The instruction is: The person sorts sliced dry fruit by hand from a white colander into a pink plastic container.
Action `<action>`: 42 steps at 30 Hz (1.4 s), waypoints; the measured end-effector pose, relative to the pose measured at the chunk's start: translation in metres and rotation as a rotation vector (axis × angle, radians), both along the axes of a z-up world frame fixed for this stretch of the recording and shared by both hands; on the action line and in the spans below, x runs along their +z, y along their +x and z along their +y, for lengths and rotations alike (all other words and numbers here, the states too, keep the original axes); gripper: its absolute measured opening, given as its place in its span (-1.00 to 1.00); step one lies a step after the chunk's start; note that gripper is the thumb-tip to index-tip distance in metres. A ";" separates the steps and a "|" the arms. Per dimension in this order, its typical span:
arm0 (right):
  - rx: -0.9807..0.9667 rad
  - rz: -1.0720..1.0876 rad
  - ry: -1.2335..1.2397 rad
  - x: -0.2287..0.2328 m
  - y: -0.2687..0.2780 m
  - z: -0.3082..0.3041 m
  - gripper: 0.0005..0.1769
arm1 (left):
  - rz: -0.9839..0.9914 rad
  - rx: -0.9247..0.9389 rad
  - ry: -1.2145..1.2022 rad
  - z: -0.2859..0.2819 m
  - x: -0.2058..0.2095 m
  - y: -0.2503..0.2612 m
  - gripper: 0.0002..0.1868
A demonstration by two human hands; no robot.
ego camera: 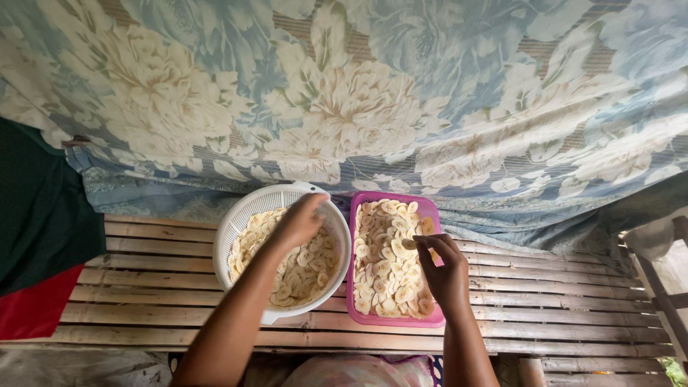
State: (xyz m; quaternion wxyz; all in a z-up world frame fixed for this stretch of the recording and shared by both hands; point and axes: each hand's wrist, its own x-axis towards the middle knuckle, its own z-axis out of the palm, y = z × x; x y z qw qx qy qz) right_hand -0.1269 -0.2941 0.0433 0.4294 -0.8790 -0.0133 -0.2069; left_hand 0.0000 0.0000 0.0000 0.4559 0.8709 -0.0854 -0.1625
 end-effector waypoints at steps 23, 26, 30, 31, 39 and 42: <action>0.074 0.067 0.006 -0.042 0.005 0.004 -0.78 | -0.121 0.299 0.237 0.031 -0.116 0.000 -0.20; 0.107 0.043 0.023 -0.043 0.005 0.008 -0.78 | -0.147 0.250 0.306 0.025 -0.116 0.003 -0.23; 0.091 0.022 -0.026 -0.042 0.003 0.011 -0.79 | -0.003 0.126 0.434 0.021 -0.105 0.004 -0.43; 0.099 0.039 -0.008 -0.042 0.001 0.011 -0.79 | 0.008 0.109 0.464 0.020 -0.104 0.004 -0.45; 0.132 0.085 0.020 -0.046 0.000 0.018 -0.80 | 0.010 0.147 0.321 0.027 -0.109 0.012 -0.43; 0.120 0.222 0.108 -0.045 0.002 0.025 -0.81 | 0.099 0.156 0.193 0.036 -0.094 0.008 -0.56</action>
